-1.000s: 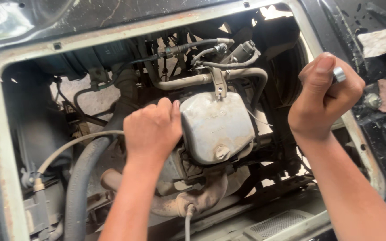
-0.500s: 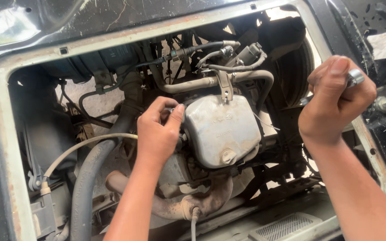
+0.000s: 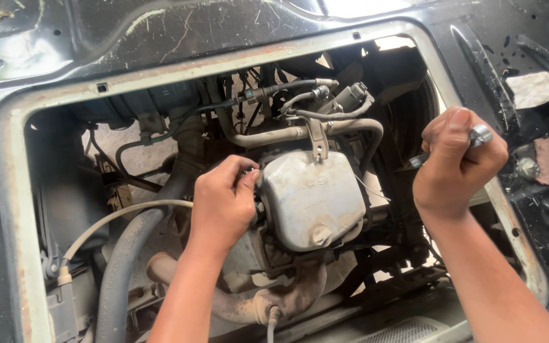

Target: The person uses a wrench to tighten bolts on a silver engine component located within the engine bay. They repeatedly adjust the wrench and reposition their hands to secure the part.

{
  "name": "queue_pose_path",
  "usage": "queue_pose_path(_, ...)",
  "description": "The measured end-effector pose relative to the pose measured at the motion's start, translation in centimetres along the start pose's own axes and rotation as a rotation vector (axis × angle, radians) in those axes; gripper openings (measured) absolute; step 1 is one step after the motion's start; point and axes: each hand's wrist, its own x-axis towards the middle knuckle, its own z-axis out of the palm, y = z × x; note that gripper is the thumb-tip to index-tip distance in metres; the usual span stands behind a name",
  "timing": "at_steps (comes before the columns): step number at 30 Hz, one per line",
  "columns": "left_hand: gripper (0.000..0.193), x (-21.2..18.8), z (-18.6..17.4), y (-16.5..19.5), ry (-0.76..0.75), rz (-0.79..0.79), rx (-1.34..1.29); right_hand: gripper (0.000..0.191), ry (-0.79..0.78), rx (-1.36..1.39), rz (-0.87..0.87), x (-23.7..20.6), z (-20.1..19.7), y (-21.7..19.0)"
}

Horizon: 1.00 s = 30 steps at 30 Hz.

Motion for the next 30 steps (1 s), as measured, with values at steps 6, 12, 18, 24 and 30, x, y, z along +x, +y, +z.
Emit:
queue_pose_path(6,0.014,0.1,-0.1,0.1,0.038,0.257,0.371,0.06,0.003,-0.001,0.008,0.2,0.2,0.0)
queue_pose_path(12,0.019,-0.3,0.9,0.2,0.077,0.23,0.459,0.059,-0.014,0.033,0.083,0.1,0.4,-0.1)
queue_pose_path(18,0.013,0.6,-0.4,-0.9,-0.084,-0.121,-0.136,0.058,-0.012,0.013,0.045,0.6,0.3,0.2)
queue_pose_path(24,0.015,0.8,-1.0,-1.4,-0.171,-0.121,-0.263,0.054,-0.014,-0.026,0.042,0.8,0.4,0.2)
queue_pose_path(30,0.007,0.4,-0.3,-0.3,-0.003,0.009,0.02,0.058,-0.02,-0.029,0.022,0.5,0.6,0.1)
